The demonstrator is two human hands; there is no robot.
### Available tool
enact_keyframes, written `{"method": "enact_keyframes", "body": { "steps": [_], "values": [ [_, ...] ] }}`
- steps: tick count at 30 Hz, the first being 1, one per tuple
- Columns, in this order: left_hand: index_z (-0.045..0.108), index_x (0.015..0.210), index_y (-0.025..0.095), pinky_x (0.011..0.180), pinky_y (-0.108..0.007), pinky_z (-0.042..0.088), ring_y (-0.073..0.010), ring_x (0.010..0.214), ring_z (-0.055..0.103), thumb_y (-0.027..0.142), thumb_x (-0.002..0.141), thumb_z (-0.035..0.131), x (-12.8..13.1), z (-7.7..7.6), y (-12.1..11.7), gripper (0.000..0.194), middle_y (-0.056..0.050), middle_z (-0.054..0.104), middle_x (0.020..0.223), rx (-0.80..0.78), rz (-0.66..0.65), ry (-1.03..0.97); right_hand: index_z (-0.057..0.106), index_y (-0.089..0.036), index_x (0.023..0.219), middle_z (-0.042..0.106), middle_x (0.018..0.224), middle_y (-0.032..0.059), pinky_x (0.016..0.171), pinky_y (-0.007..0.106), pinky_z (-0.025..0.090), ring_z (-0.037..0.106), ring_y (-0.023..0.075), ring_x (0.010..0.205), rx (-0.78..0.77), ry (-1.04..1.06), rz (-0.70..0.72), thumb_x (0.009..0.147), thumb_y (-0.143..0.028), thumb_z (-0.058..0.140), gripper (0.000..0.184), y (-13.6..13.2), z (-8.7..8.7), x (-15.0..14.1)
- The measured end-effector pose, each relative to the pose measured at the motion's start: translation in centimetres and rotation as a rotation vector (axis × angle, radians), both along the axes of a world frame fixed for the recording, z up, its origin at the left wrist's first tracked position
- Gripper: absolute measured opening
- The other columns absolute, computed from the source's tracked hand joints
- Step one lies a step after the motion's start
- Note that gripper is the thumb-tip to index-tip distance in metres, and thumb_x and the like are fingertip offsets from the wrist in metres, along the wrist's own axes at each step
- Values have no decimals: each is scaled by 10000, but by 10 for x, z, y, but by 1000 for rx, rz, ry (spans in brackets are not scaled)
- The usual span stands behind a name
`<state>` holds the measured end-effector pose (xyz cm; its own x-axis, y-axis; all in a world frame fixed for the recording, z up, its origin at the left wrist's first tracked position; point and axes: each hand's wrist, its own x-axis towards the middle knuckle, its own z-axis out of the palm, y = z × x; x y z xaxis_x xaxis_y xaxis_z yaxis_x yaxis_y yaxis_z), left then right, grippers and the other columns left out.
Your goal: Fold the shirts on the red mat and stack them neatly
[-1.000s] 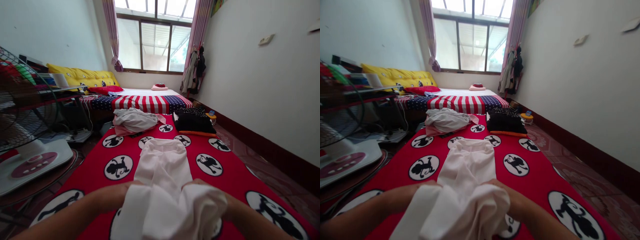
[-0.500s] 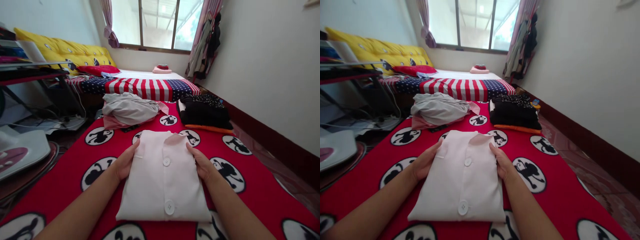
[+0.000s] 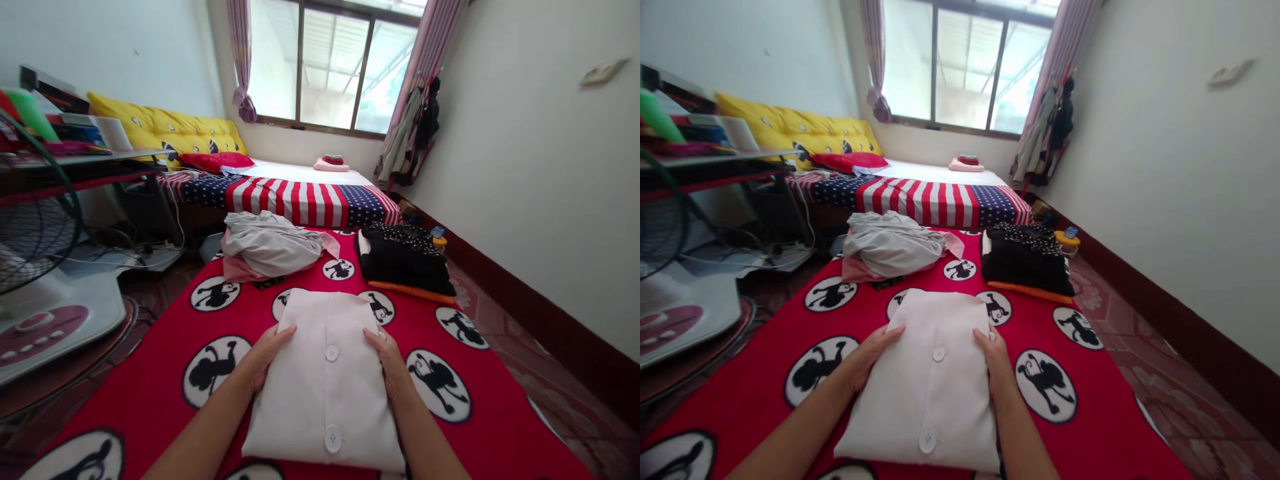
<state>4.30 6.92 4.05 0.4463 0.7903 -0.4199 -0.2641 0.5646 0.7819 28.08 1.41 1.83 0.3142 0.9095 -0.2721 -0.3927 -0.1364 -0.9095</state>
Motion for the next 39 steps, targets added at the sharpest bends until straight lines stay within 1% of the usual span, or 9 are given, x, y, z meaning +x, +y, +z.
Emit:
{"method": "enact_keyframes", "body": {
  "steps": [8, 11, 15, 17, 21, 26, 30, 33, 39],
  "values": [
    [428, 1298, 140, 614, -277, 549, -205, 696, 696, 270, 577, 852, -14, -21, -15, 846, -85, 717, 877, 227, 236, 107, 561, -174, 1142, 716, 1016, 66, 841, 365, 536, 666, 267, 967, 27, -123, -175, 609, -424, 758, 622, -7, -11, 0],
    [466, 1260, 132, 688, -301, 558, -221, 794, 698, 310, 591, 817, -32, -31, -25, 776, -95, 703, 923, 349, 330, 224, 543, -169, 1176, 675, 1119, 106, 916, 392, 497, 627, 274, 1053, 70, -300, -363, 665, -429, 692, 593, -23, -10, -2],
    [568, 1164, 151, 872, -404, 538, -263, 1011, 653, 373, 750, 651, -44, -32, -50, 477, -137, 650, 1122, 652, 474, 516, 543, -191, 1243, 562, 1308, 115, 1065, 449, 353, 498, 266, 1232, 162, -857, -516, 822, -391, 552, 466, -55, -1, -11],
    [600, 1163, 189, 983, -428, 478, -256, 1139, 590, 327, 834, 557, -35, -24, -66, 359, -121, 609, 1226, 896, 412, 668, 549, -218, 1261, 539, 1348, 96, 1094, 472, 305, 444, 257, 1290, 262, -1090, -401, 872, -349, 497, 414, -65, 6, -19],
    [489, 1345, 249, 1117, -452, 338, -232, 1340, 405, 209, 904, 451, 4, -7, -91, 444, -81, 452, 1443, 1285, 17, 825, 546, -237, 1280, 454, 1442, 72, 1140, 532, 171, 303, 250, 1394, 388, -1335, -120, 907, -294, 433, 394, -58, 15, -30],
    [316, 1461, 256, 1139, -576, 208, -287, 1431, 209, 300, 900, 500, 39, -10, -94, 592, -85, 252, 1554, 1451, -306, 995, 508, -148, 1286, 518, 1357, 151, 1056, 444, 353, 470, 261, 1265, 214, -1030, -352, 880, -379, 446, 471, -41, 10, -10],
    [303, 1466, 273, 1139, -579, 185, -305, 1442, 158, 338, 891, 515, 40, -23, -93, 616, -80, 175, 1575, 1503, -317, 1088, 594, -138, 1095, 651, 1100, 136, 892, 390, 463, 608, 264, 1011, 33, -813, -487, 797, -412, 528, 410, -50, -8, 13],
    [293, 1468, 301, 1146, -560, 174, -293, 1446, 147, 327, 898, 500, 38, -28, -94, 607, -53, 135, 1585, 1537, -297, 1111, 615, -153, 1046, 667, 1027, 111, 845, 369, 475, 621, 247, 935, 17, -828, -402, 788, -408, 546, 369, -57, -15, 15],
    [266, 1479, 302, 1149, -535, 174, -285, 1443, 167, 314, 891, 499, 39, -30, -95, 633, -47, 138, 1585, 1571, -276, 1131, 652, -197, 938, 663, 978, 77, 857, 332, 452, 603, 214, 937, 225, -1105, -131, 850, -309, 481, 223, -38, -2, 0]
  ]
}}
